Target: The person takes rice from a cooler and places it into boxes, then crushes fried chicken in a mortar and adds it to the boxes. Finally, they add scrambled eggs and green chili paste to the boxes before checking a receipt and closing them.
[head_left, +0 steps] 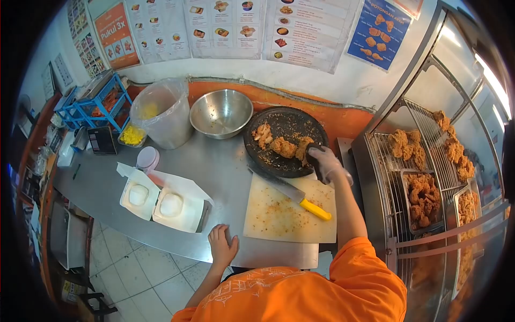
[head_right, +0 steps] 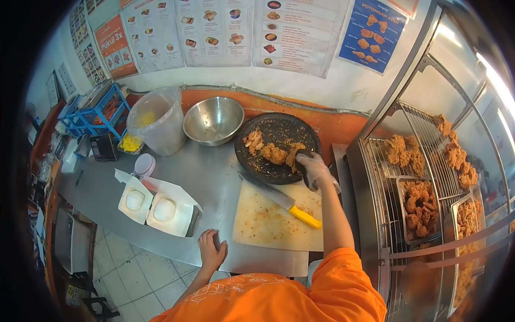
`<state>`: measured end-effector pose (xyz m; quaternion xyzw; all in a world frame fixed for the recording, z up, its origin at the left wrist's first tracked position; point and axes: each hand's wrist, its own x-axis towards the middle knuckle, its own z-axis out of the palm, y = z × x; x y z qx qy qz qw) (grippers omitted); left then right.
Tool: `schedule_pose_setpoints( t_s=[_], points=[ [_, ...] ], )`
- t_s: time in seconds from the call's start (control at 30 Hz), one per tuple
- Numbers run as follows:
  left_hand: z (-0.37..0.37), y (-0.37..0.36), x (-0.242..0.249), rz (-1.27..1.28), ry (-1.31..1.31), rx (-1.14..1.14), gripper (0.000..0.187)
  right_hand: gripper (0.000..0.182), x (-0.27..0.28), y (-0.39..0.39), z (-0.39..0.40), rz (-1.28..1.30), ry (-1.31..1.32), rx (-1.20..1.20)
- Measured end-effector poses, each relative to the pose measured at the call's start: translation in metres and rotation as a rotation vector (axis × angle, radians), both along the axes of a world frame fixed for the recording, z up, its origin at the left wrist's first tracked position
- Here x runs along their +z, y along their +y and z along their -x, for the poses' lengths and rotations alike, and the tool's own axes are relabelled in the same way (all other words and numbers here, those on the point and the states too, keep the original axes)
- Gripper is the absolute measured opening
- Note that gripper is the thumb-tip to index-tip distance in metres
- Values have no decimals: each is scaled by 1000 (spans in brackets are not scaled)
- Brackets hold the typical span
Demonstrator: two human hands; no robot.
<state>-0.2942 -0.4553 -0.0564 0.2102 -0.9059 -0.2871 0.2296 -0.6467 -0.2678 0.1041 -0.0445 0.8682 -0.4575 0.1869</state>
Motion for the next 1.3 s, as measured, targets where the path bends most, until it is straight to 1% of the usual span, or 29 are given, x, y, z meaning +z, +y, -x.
schedule_pose_setpoints(
  t_s=[0.03,0.07,0.17,0.23,0.3,0.37,0.4,0.47,0.5,0.53,0.57,0.6,0.63,0.67,0.7,0.73,0.77,0.83,0.9,0.93,0.97,1.0,1.07,1.1,1.17,1.23,1.3],
  points=[
    [-2,0,-1,-2,6,2,43,79,4,0,1,341,-248,-59],
    [-2,0,-1,-14,11,-1,43,79,10,-1,4,341,-239,-56],
    [-2,-1,3,-31,11,-10,43,74,71,-6,-13,461,48,-28],
    [0,-1,4,-35,4,-16,44,78,98,-1,12,442,330,132],
    [0,-1,3,-35,-13,-8,44,69,164,-19,-26,714,437,36],
    [0,-1,2,-29,-13,-12,44,68,200,-18,-37,588,865,102],
    [0,-1,2,-25,-10,-10,44,68,210,-18,-45,589,867,94],
    [0,0,2,-26,-18,-13,44,64,218,-19,-56,254,1088,35],
    [0,0,3,-30,-28,-9,44,58,185,-17,-29,449,995,57],
    [1,-1,4,-33,-29,-10,45,56,174,-24,-38,283,814,-32],
    [2,-3,3,-20,-16,-19,45,61,143,-31,-31,-65,742,-70],
    [2,-4,0,-17,-9,-15,47,69,109,-34,-31,-345,600,-27],
    [0,-2,-4,-20,-9,-12,48,78,20,-40,9,-847,639,152],
    [0,-2,-8,-25,-2,-8,49,80,-5,-43,4,-697,291,211],
    [14,-10,-5,-11,11,-5,49,78,-17,-44,16,-606,302,229],
    [18,-4,-2,-30,8,11,49,88,-13,-48,18,-628,365,211],
    [1,0,-1,-45,-27,13,50,86,-11,-52,23,-747,240,201],
    [-2,2,-5,-35,-21,4,51,76,15,-55,21,-845,167,205],
    [-1,-1,-2,-38,-19,-1,51,55,-6,-27,90,-662,319,814],
    [-1,-2,-2,-38,-15,2,51,42,38,-35,72,-460,117,451],
    [1,-2,-2,-39,-11,2,51,43,51,-31,72,-408,303,369],
    [1,-1,-2,-43,-14,0,51,44,76,-27,57,-254,387,252],
    [-1,1,-1,-46,-25,6,51,44,117,-24,39,-158,531,171],
    [0,1,0,-43,-36,13,51,44,126,-22,31,-154,528,174],
    [1,1,0,-34,-48,16,52,48,126,-13,10,-443,1258,291],
    [1,1,-3,-16,-55,13,53,55,96,-42,2,-375,502,93],
    [-1,6,-4,-30,-63,10,53,63,1,-56,5,-739,385,298]
  ],
)
